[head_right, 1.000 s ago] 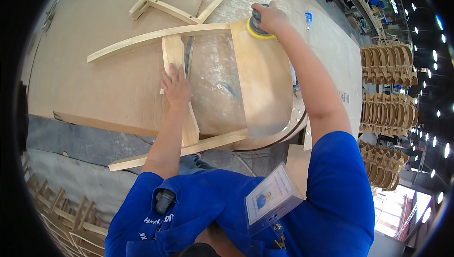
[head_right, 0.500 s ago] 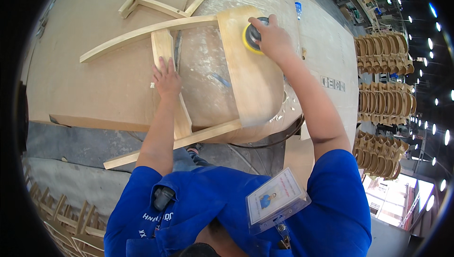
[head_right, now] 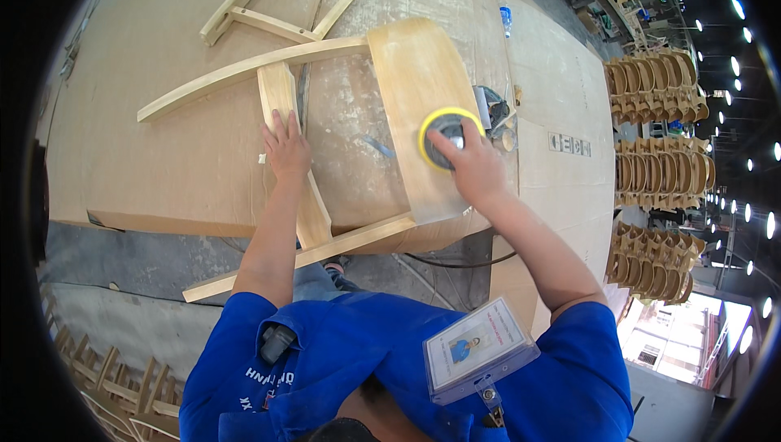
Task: The person uses a handheld orbital sander to smooth the surfaces of a wooden chair frame. They reposition the chair multiple times to access different sections, including the seat and legs, while other workers are visible in the background.
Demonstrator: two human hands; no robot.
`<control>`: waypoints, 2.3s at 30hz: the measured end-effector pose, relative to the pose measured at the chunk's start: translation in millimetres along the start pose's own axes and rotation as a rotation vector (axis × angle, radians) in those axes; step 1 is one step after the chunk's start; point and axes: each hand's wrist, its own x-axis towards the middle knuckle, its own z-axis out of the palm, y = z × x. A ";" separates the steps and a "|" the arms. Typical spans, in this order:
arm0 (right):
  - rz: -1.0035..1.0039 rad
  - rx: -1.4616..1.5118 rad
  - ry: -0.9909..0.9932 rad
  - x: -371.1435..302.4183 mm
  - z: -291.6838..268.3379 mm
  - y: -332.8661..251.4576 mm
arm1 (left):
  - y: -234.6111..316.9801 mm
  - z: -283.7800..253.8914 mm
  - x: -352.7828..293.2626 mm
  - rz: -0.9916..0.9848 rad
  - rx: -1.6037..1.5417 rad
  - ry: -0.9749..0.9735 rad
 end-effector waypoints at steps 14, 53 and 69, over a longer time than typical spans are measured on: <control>0.176 -0.098 -0.110 232.3 -6.6 35.4 | 0.5 -5.6 -3.9 0.046 -0.015 0.040; 0.441 0.392 -0.062 118.0 7.9 -34.8 | 179.0 -125.2 72.1 0.525 -0.932 -0.480; 0.374 0.849 0.890 -75.3 114.8 8.5 | 226.6 -166.7 -92.7 0.510 -0.514 -0.002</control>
